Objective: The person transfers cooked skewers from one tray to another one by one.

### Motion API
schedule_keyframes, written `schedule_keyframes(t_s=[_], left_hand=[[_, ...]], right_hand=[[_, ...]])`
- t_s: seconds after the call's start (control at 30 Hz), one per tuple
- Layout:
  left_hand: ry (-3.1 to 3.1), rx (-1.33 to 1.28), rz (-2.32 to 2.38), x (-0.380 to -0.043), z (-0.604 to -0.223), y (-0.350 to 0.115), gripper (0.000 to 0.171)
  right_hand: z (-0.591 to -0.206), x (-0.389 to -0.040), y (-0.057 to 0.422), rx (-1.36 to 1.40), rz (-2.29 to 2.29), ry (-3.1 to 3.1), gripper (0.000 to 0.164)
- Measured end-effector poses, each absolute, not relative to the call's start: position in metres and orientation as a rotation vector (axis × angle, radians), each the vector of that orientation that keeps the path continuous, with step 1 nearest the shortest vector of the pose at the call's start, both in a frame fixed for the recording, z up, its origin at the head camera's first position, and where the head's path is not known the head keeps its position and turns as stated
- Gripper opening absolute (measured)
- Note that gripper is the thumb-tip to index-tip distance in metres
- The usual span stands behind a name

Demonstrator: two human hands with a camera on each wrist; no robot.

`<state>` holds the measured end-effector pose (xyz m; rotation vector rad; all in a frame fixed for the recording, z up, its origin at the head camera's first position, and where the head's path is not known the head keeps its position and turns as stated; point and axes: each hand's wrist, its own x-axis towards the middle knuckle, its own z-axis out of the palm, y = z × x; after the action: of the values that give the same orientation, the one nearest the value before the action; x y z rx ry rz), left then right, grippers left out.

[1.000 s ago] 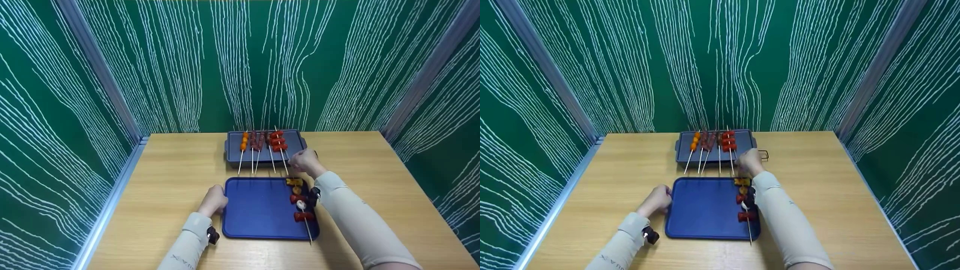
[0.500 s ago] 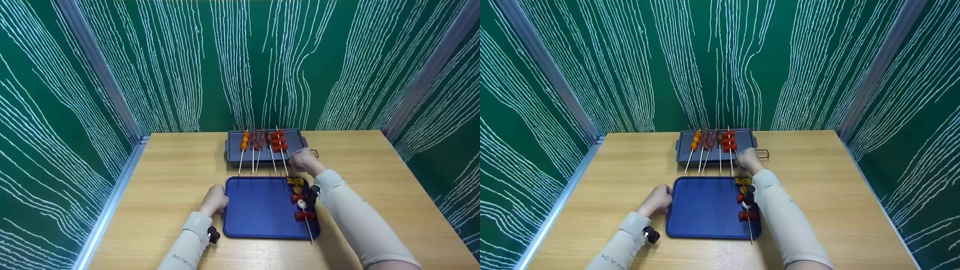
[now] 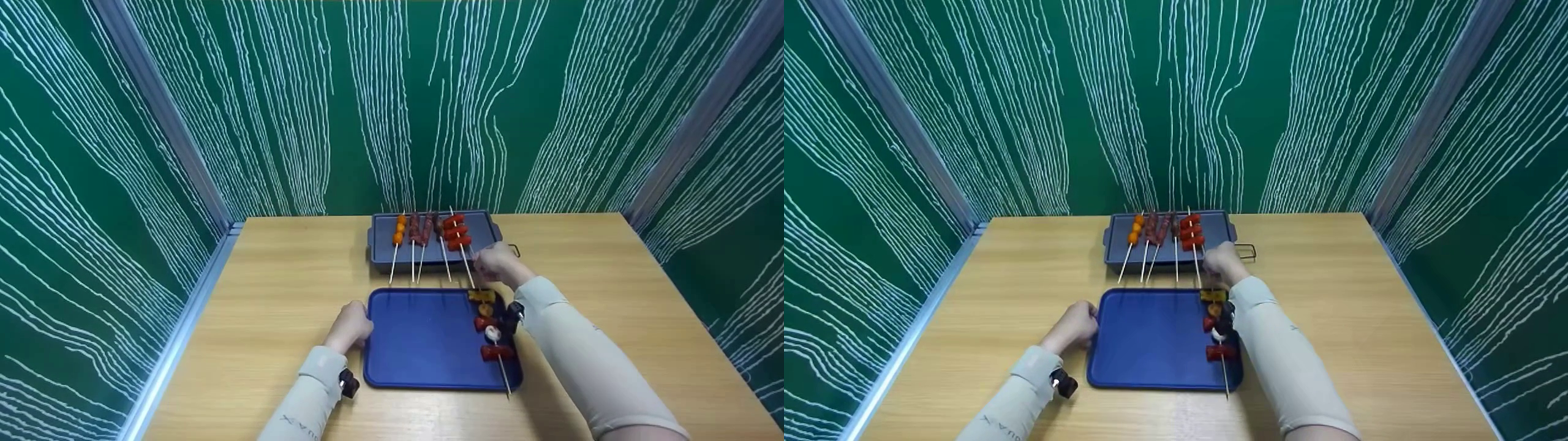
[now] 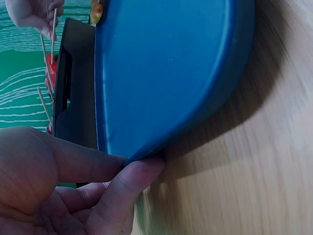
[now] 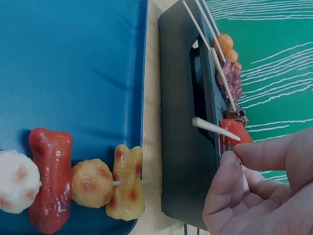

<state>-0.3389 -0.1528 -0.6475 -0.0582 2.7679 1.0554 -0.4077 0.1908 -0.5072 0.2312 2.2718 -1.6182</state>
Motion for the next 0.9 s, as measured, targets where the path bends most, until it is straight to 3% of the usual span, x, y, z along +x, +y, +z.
schedule_keyframes(t_s=[0.1, 0.2, 0.43, 0.73, 0.9], left_hand=[[2.769, -0.066, 1.044, -0.3387, -0.647, -0.1519, 0.039], [2.778, -0.064, 1.046, -0.3382, -0.6465, -0.1516, 0.038], [2.806, -0.038, 1.059, -0.3368, -0.644, -0.152, 0.036], [2.799, -0.041, 1.056, -0.3398, -0.6489, -0.1541, 0.023], [2.805, -0.034, 1.032, -0.3401, -0.6483, -0.1543, 0.031]], right_hand=[[-0.507, -0.4074, 0.1916, 0.312, -1.595, 2.261, 0.014], [-0.5067, -0.4079, 0.1922, 0.347, -1.595, 2.274, 0.012], [-0.503, -0.4074, 0.1934, 0.331, -1.594, 2.292, 0.027], [-0.5057, -0.4057, 0.1936, 0.34, -1.644, 2.293, 0.023], [-0.5038, -0.4047, 0.1935, 0.327, -1.672, 2.297, 0.017]])
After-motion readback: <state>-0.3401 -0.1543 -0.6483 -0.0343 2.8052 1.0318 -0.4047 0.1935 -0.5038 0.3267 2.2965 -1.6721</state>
